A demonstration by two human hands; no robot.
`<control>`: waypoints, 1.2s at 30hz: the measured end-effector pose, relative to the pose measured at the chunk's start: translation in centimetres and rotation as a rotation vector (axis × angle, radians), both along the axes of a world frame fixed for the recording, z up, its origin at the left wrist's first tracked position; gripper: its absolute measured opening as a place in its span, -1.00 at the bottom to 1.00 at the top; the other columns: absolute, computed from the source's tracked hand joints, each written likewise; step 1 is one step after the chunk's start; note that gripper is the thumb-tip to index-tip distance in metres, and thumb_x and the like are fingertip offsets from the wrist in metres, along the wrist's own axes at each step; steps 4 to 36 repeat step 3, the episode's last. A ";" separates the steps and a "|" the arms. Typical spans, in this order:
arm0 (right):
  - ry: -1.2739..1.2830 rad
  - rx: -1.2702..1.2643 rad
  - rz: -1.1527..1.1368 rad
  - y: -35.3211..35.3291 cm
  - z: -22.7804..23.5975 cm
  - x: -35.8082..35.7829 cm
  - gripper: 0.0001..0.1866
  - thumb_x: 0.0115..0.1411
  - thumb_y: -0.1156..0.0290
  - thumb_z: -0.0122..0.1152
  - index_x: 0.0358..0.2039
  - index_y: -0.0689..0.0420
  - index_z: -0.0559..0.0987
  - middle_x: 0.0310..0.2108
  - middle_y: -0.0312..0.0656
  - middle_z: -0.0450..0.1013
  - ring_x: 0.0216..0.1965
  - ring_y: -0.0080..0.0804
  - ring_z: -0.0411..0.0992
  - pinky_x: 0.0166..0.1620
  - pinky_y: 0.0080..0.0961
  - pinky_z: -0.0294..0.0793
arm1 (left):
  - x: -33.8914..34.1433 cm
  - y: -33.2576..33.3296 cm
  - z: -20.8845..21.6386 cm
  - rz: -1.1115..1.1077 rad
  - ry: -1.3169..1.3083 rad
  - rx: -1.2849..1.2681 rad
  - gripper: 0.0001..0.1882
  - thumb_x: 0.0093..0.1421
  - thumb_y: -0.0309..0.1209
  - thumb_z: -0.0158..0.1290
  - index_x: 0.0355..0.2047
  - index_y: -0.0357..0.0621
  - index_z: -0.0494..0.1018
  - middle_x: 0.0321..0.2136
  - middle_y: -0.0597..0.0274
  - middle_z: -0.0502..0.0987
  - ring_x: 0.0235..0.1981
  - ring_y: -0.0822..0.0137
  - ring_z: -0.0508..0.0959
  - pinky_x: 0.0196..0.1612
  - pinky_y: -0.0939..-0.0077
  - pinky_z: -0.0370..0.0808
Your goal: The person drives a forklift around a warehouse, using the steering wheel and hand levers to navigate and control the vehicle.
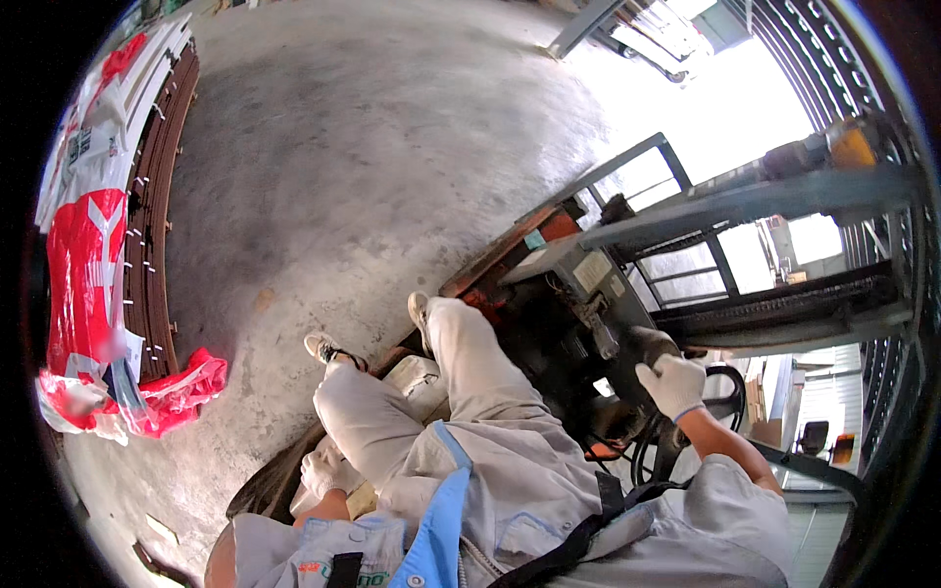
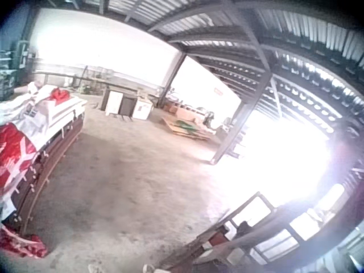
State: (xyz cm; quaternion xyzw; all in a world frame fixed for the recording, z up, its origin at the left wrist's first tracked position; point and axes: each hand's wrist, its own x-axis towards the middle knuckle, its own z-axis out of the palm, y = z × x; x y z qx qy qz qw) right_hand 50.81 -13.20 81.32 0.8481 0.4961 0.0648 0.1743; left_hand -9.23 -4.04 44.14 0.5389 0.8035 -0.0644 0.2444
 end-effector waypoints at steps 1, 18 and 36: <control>-0.017 -0.072 -0.031 0.1 0.2 0.0 -0.47 0.15 -0.17 0.34 -0.63 0.07 0.69 -0.62 -0.04 0.57 -0.51 0.03 0.59 -0.31 -0.04 0.52 | 0.2 0.7 0.4 -0.074 -0.041 -0.068 -0.38 0.29 0.19 0.10 0.09 -0.06 0.54 0.14 0.08 0.55 0.21 0.04 0.50 0.29 0.08 0.39; 0.038 -0.173 -0.074 0.3 0.5 0.0 -0.47 0.16 -0.18 0.31 -0.62 0.06 0.70 -0.62 -0.04 0.57 -0.49 0.03 0.61 -0.33 -0.04 0.55 | 1.0 2.0 1.3 -0.191 -0.145 -0.128 -0.28 0.30 0.21 0.11 0.25 -0.02 0.43 0.23 0.13 0.51 0.27 0.14 0.48 0.35 0.16 0.37; 0.038 -0.173 -0.074 0.3 0.5 0.0 -0.47 0.16 -0.18 0.31 -0.62 0.06 0.70 -0.62 -0.04 0.57 -0.49 0.03 0.61 -0.33 -0.04 0.55 | 1.0 2.0 1.3 -0.191 -0.145 -0.128 -0.28 0.30 0.21 0.11 0.25 -0.02 0.43 0.23 0.13 0.51 0.27 0.14 0.48 0.35 0.16 0.37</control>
